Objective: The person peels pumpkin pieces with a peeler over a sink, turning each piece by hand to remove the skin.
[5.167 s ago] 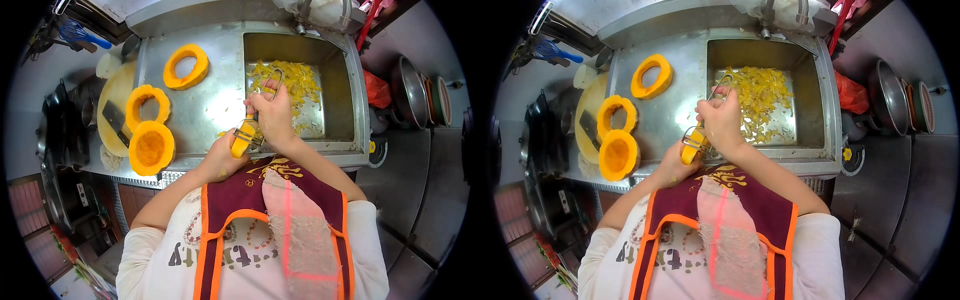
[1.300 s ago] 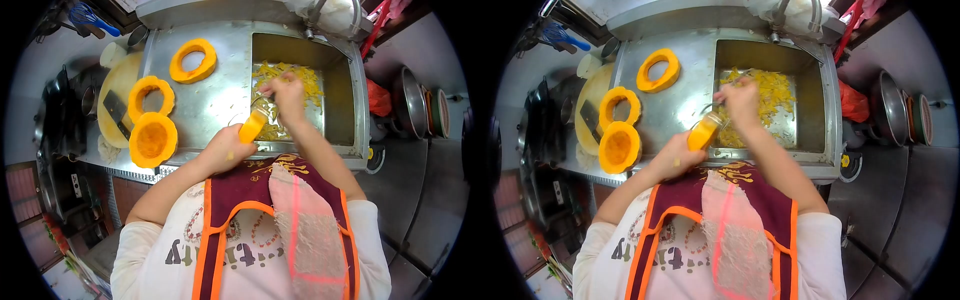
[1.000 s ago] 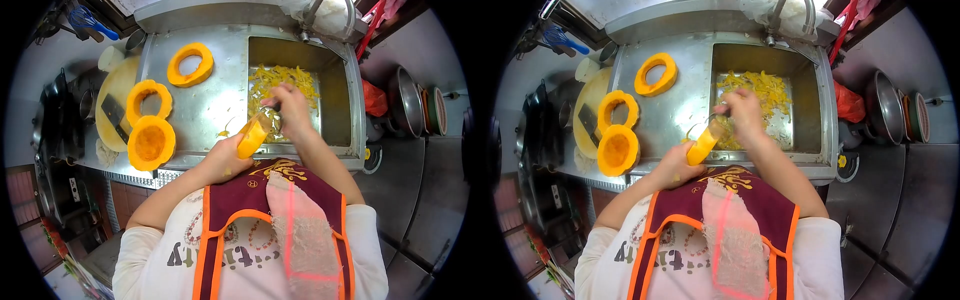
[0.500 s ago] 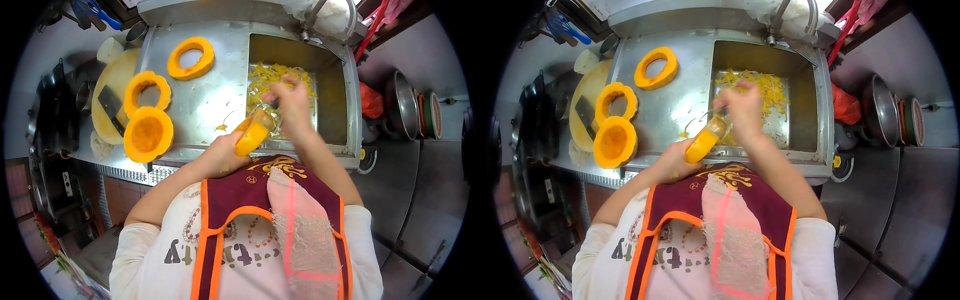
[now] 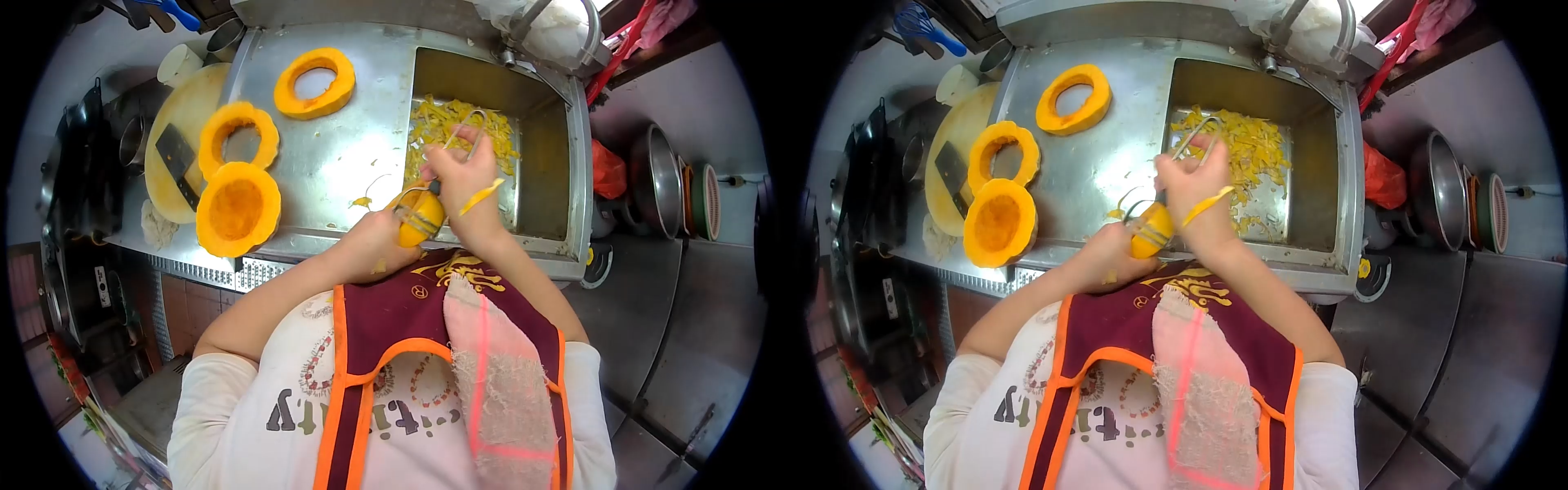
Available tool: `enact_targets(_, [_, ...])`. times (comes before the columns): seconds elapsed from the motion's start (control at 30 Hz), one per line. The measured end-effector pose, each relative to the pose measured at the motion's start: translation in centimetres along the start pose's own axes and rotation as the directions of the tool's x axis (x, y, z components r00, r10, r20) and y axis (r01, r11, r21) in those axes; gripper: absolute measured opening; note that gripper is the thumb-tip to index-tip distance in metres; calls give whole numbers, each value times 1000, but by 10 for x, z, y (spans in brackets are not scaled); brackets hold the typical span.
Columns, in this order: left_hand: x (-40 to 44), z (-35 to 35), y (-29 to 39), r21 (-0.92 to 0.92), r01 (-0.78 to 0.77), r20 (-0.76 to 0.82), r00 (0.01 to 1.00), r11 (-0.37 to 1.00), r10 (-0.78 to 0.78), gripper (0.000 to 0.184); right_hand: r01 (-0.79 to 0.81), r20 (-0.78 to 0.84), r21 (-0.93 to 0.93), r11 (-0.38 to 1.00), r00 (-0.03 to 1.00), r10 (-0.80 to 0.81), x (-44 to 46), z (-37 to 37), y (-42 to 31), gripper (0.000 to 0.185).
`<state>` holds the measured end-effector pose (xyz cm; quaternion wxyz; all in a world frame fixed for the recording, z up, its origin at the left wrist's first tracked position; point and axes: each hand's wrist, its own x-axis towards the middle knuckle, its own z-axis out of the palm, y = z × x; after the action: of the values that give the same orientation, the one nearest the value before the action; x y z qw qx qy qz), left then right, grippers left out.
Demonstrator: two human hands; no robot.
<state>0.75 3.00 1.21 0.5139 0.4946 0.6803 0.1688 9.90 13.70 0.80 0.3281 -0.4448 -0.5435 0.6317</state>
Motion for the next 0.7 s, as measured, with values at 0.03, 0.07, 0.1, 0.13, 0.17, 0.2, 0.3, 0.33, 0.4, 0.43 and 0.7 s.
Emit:
enact_targets(0.03, [0,1,0,-5,-26,-27,999,1000,26,38,23,12,-35,999,1000,-23,1,0,1,39])
enact_targets(0.07, [0,2,0,-9,-53,-53,997,999,52,35,47,24,-70,996,999,-46,2,-1,2,39])
enact_targets(0.1, [1,3,0,-11,-81,-81,994,997,80,31,74,36,-105,992,997,-70,4,-3,4,39])
enact_targets(0.13, [2,5,-3,-7,-109,-91,990,994,108,31,119,-85,-116,986,988,-129,14,-8,8,39])
enact_targets(0.17, [3,9,-8,-3,-137,-99,986,991,136,31,160,-205,-134,978,961,-185,29,-18,13,40])
enact_targets(0.2, [1,13,-11,2,-164,-100,981,986,163,31,160,-303,-235,959,925,-228,51,-38,24,35])
enact_targets(0.3, [-1,8,-14,-30,-105,-166,981,994,99,31,-147,-223,216,965,955,195,94,-99,55,14])
enact_targets(0.33, [-4,8,-14,-55,-100,-152,984,993,91,31,-249,-233,295,923,918,322,83,-97,42,12])
enact_targets(0.4, [-2,3,-11,-94,-109,-141,985,990,95,32,-181,-142,337,924,960,240,68,-79,36,13])
enact_targets(0.43, [-2,2,-11,-100,-118,-142,984,988,103,33,-146,-95,362,921,977,192,60,-65,33,14])
enact_targets(0.7, [-1,6,-30,-141,-166,-167,976,976,142,37,-90,-100,236,968,988,117,56,-23,60,27])
